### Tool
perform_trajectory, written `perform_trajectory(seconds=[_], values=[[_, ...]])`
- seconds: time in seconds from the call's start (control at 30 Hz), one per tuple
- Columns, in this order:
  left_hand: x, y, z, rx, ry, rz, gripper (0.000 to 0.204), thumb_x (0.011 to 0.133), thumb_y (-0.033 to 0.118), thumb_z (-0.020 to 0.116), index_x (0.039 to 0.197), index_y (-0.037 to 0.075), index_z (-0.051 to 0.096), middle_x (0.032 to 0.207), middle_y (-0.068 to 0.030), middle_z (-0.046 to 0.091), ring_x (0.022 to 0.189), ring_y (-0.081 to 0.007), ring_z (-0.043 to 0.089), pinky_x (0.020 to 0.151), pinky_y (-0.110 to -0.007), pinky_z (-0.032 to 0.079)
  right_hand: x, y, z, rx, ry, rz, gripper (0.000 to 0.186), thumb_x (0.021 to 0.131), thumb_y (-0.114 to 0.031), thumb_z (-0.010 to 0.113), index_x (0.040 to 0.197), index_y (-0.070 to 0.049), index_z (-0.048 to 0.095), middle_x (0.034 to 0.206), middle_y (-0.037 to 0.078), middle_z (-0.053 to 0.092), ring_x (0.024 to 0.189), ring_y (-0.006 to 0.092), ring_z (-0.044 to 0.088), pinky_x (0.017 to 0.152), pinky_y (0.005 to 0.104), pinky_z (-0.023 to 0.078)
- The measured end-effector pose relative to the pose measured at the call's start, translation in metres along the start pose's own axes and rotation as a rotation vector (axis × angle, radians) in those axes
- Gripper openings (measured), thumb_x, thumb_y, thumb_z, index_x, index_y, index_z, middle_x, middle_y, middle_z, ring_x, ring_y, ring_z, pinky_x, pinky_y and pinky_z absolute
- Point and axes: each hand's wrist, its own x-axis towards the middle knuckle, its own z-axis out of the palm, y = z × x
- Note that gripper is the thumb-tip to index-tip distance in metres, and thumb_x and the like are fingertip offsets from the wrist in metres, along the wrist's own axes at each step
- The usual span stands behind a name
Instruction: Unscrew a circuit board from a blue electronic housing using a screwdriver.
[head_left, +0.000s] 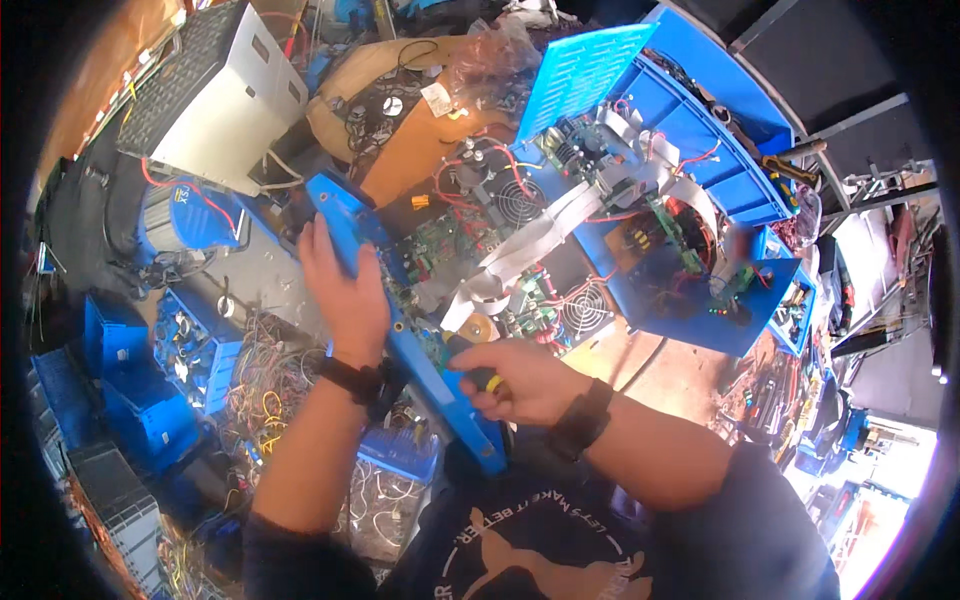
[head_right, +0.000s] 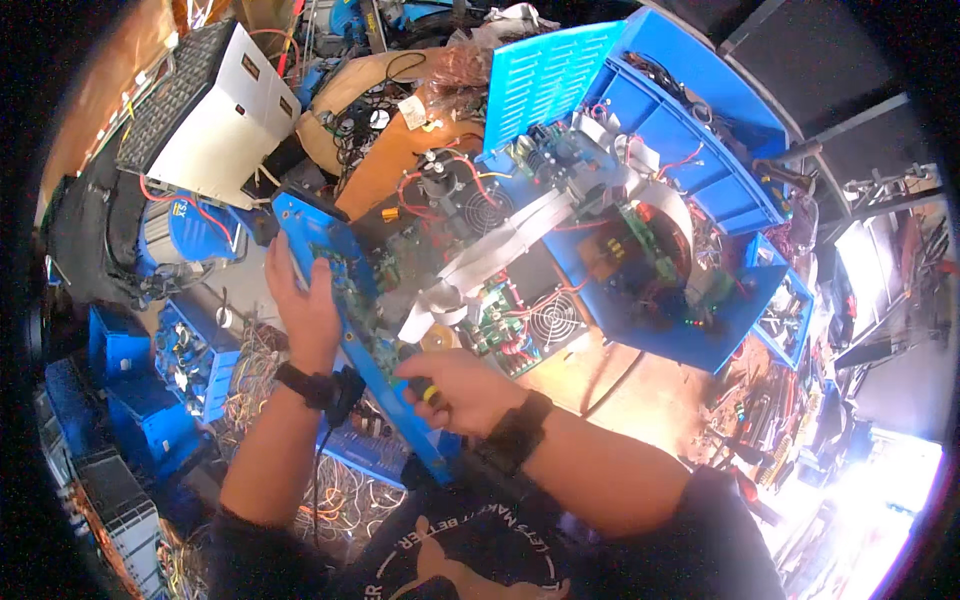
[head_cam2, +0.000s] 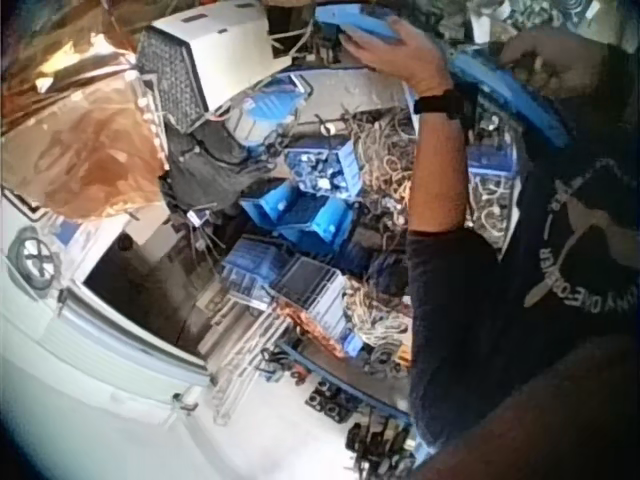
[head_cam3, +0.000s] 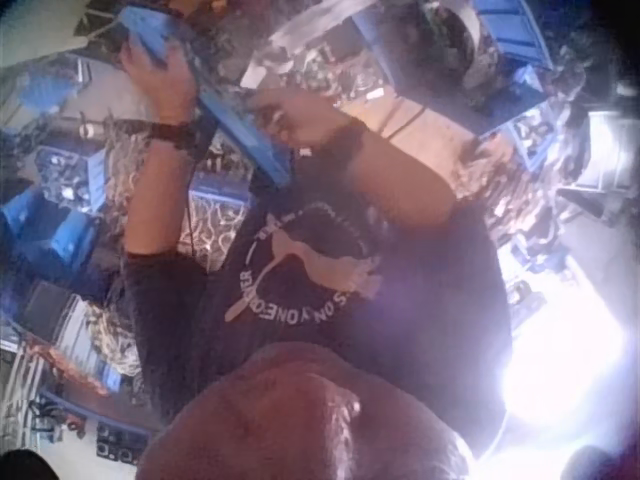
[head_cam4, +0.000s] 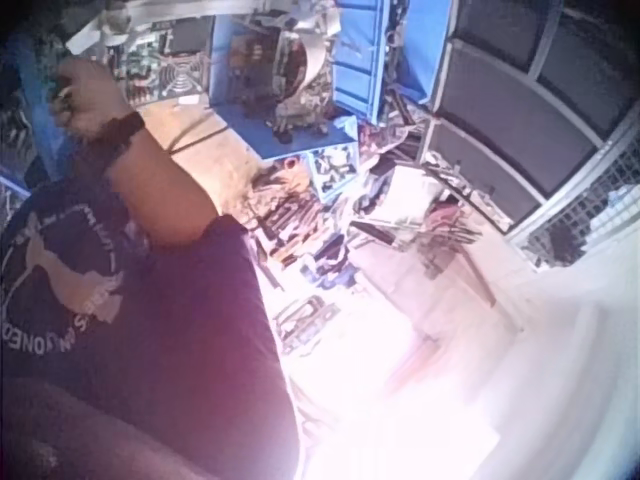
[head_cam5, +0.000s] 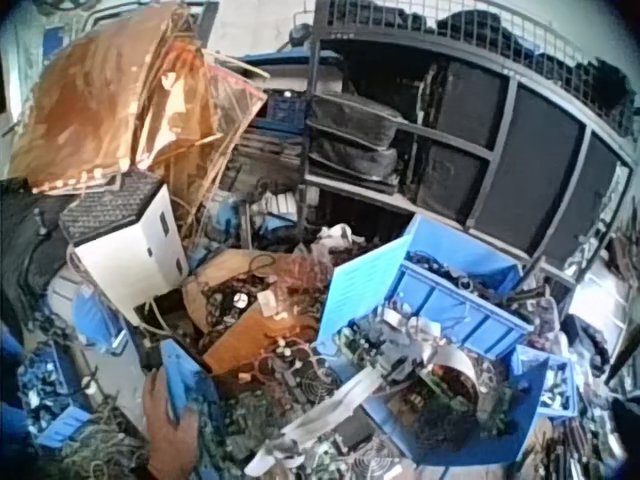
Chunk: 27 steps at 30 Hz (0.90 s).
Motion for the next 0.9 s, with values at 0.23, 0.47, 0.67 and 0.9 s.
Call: perform_trajectory(seconds=[0.23, 0.47, 0.67, 0.9], values=[[-0.001, 0.002, -0.001, -0.013, -0.004, -0.029, 0.060, 0.086, 0.012, 0.061, 0.140, -0.004, 0.039, 0.144, -0.0277, 0.033, 0.132, -0.0428, 0.035, 0.112, -0.046, 0.027, 0.004, -0.018, 0.025, -0.782, 0.244, 0.048, 0.033, 0.086, -0.021, 0.063, 0.107, 0.003, 0.054, 0.076, 0.014, 0.064, 0.062, 0.0211, 0.062, 0.051, 0.0338, 0.047], [0.002, 0.006, 0.002, 0.036, 0.015, -0.001, 0.061, 0.083, 0.010, 0.060, 0.138, -0.006, 0.040, 0.142, -0.0285, 0.037, 0.131, -0.0438, 0.038, 0.111, -0.046, 0.029, 0.004, -0.063, 0.039, -1.834, 0.374, -0.446, 0.025, 0.079, -0.015, 0.058, 0.093, 0.005, 0.062, 0.079, 0.023, 0.066, 0.076, 0.0406, 0.066, 0.068, 0.0479, 0.052], [0.000, -0.001, -0.002, 0.002, -0.014, -0.023, 0.060, 0.089, 0.019, 0.059, 0.143, 0.002, 0.040, 0.147, -0.0249, 0.035, 0.139, -0.0387, 0.029, 0.115, -0.045, 0.021, -0.023, -0.099, 0.039, -2.016, 0.184, -0.316, 0.029, 0.076, -0.024, 0.064, 0.077, 0.005, 0.069, 0.073, 0.021, 0.066, 0.074, 0.0387, 0.066, 0.067, 0.0459, 0.053], [0.003, 0.003, -0.004, 0.015, -0.044, -0.014, 0.060, 0.085, 0.015, 0.059, 0.140, -0.004, 0.039, 0.143, -0.0259, 0.037, 0.132, -0.0404, 0.036, 0.112, -0.046, 0.026, -0.013, -0.090, 0.005, -1.955, 0.349, -0.433, 0.022, 0.075, -0.022, 0.068, 0.080, -0.001, 0.069, 0.075, 0.018, 0.068, 0.074, 0.0363, 0.068, 0.065, 0.0455, 0.053]])
